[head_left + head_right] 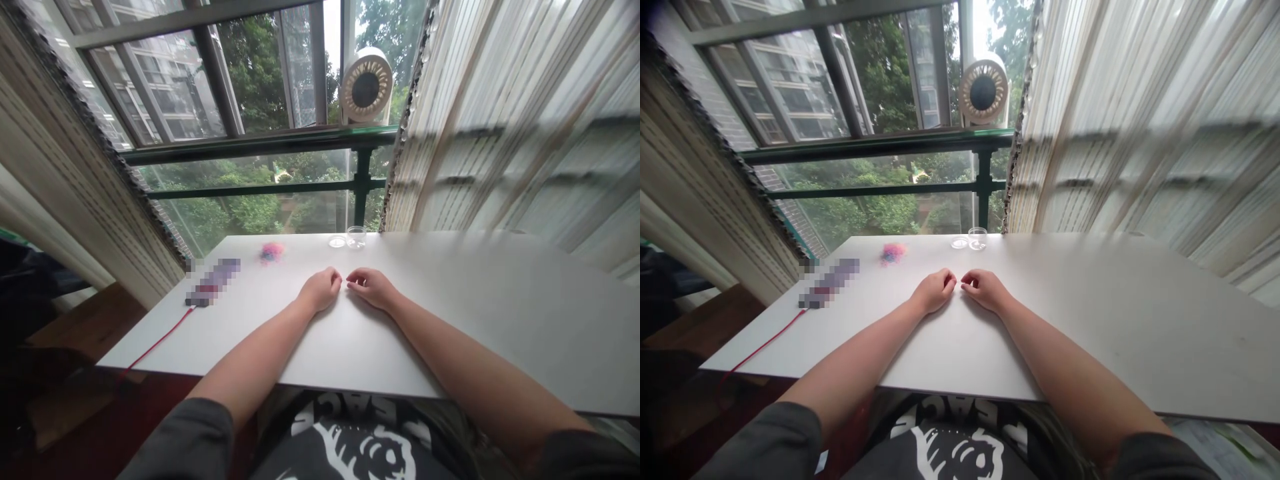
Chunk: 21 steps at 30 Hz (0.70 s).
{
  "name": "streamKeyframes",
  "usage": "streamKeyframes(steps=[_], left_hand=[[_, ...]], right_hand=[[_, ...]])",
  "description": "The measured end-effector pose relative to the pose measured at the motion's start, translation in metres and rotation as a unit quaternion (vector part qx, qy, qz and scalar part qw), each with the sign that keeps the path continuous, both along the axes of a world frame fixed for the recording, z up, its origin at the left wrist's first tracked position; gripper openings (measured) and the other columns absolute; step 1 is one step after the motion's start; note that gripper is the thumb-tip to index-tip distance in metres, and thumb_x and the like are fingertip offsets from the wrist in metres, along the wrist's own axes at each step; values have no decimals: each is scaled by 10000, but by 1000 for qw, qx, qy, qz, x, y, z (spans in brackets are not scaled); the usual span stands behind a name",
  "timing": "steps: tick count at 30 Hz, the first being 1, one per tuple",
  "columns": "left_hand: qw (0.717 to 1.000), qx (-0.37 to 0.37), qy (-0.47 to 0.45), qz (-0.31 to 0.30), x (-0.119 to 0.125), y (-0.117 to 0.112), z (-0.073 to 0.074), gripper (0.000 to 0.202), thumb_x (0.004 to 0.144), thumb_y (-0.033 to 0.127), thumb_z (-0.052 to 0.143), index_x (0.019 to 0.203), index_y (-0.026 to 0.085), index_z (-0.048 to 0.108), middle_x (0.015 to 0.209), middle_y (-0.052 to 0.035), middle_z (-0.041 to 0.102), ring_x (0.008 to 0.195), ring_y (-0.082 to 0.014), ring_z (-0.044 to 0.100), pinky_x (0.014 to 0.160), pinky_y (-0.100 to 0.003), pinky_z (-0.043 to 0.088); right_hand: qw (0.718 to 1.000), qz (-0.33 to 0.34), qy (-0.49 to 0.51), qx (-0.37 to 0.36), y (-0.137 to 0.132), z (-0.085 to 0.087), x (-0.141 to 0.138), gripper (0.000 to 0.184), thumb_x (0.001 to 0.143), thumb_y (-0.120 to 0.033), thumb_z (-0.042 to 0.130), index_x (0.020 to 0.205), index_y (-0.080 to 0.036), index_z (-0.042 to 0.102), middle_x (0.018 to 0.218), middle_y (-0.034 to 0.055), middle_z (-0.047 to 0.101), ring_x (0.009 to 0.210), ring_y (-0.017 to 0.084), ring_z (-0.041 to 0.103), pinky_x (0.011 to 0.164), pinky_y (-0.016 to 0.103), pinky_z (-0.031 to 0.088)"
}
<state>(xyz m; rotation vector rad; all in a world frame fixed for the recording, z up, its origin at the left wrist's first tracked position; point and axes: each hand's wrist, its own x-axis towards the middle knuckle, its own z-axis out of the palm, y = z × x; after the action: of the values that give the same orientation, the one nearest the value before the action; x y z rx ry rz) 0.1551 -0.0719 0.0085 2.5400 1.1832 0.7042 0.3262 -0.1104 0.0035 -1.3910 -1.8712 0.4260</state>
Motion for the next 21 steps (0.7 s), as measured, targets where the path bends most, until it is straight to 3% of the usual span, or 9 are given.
streamKeyframes(steps=[12, 21], left_hand=[[999, -26, 13, 22, 1, -6, 7, 228, 811, 312, 400, 903, 179, 561, 831, -53, 628, 732, -163, 560, 631, -250, 393], [1000, -18, -11, -2, 0, 1, 0, 235, 810, 332, 394, 889, 184, 559, 794, -42, 621, 707, -153, 543, 621, -245, 384]], right_hand=[[1000, -17, -10, -7, -4, 3, -1, 148, 690, -271, 540, 764, -179, 630, 688, 10, 624, 584, 110, 509, 584, 226, 399], [1000, -19, -16, -1, -3, 3, -1, 138, 694, -236, 521, 741, -178, 637, 676, 4, 622, 591, 108, 504, 583, 218, 388]])
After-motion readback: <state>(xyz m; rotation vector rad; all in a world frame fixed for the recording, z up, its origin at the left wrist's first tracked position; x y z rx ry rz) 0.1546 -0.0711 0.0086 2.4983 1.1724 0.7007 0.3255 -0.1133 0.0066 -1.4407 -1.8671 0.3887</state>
